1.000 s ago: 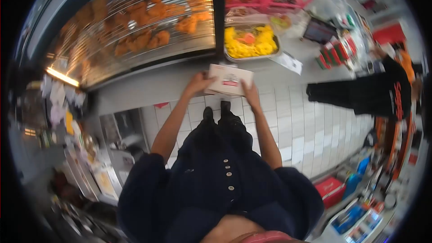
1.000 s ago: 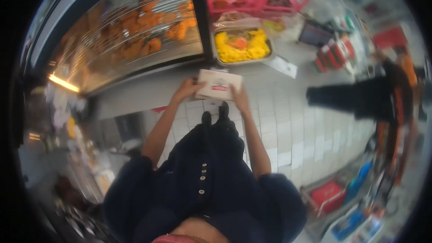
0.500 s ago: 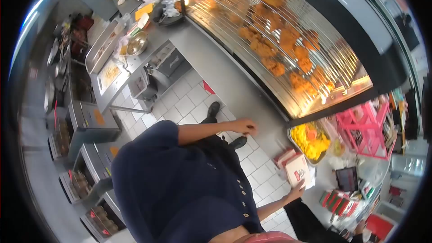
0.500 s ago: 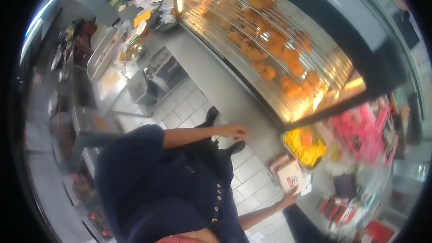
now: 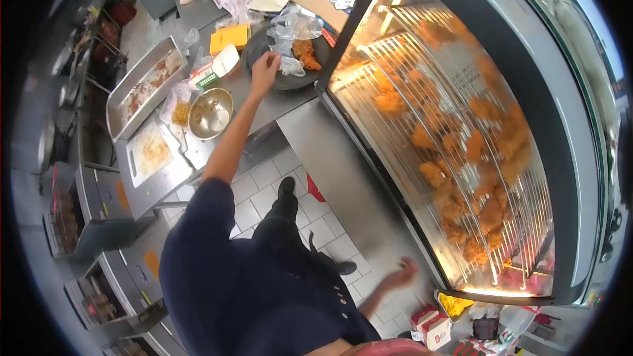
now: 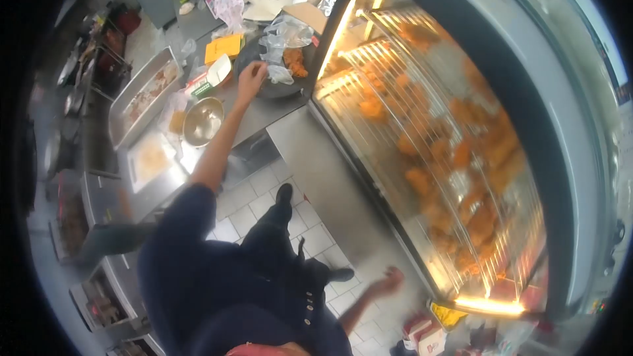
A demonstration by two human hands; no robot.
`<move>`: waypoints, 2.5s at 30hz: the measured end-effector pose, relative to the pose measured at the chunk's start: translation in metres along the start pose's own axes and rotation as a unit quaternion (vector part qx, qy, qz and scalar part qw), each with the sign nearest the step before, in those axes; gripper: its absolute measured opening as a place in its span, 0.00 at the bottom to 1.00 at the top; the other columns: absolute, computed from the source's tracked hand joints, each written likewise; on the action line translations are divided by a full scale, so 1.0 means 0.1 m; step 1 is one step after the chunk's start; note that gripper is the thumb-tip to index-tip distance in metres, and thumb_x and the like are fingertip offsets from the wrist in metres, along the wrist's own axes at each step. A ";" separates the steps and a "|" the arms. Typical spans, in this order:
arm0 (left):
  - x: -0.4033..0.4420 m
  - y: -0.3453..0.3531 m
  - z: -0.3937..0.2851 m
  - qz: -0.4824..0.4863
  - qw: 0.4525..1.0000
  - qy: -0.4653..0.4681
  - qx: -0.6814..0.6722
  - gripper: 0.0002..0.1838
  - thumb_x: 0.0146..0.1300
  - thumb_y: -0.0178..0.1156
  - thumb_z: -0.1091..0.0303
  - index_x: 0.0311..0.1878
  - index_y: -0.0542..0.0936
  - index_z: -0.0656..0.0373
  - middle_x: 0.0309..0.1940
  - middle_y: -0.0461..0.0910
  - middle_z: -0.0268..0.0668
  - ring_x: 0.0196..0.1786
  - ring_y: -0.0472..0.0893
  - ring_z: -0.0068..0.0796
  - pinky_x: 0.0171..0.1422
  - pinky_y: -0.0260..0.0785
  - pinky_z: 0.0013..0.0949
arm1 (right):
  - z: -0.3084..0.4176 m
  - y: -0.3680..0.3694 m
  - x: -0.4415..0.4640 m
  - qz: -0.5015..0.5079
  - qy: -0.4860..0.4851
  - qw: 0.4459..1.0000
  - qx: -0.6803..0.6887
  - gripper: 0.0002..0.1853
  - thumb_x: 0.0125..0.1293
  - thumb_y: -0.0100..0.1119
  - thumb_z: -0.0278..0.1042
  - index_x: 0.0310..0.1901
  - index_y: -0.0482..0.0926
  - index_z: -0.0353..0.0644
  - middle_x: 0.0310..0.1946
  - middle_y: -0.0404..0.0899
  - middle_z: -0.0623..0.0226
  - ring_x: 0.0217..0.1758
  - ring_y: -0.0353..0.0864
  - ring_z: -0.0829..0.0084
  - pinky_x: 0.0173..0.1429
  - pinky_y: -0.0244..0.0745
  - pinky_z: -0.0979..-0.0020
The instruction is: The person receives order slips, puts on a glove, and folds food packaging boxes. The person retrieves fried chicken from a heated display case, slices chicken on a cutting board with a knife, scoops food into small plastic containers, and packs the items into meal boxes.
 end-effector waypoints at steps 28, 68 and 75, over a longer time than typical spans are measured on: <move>1.50 -0.18 0.04 0.210 0.945 -0.063 -0.242 0.07 0.58 0.71 0.74 0.34 0.80 0.60 0.28 0.79 0.25 0.33 0.76 0.15 0.41 0.69 0.24 | 3.63 6.25 0.03 0.482 0.145 0.791 0.348 0.18 0.68 0.66 0.31 0.58 0.77 0.40 0.37 0.82 0.68 0.37 0.80 0.79 0.38 0.74 0.76; -1.39 -0.39 -2.54 0.490 0.776 0.388 -0.085 0.38 0.48 0.77 0.59 0.65 0.75 0.54 0.65 0.75 0.42 0.74 0.64 0.50 0.75 0.53 0.52 | 2.25 1.45 -1.08 0.196 0.218 0.919 0.264 0.07 0.73 0.58 0.31 0.35 0.78 0.40 0.28 0.78 0.75 0.34 0.74 0.84 0.43 0.68 0.78; -3.15 -0.13 -2.63 0.711 0.581 0.380 -0.115 0.55 0.45 0.79 0.47 0.76 0.64 0.50 0.69 0.71 0.43 0.77 0.61 0.50 0.80 0.48 0.55 | 1.92 0.01 -2.11 -0.001 0.242 0.939 0.246 0.01 0.66 0.61 0.23 0.38 0.81 0.39 0.32 0.82 0.75 0.38 0.78 0.85 0.44 0.69 0.78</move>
Point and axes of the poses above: each hand's wrist, its own x-axis towards the middle knuckle, its own y-axis out of the palm, z = x × y, the point moved 1 cm from there along x, towards the middle knuckle
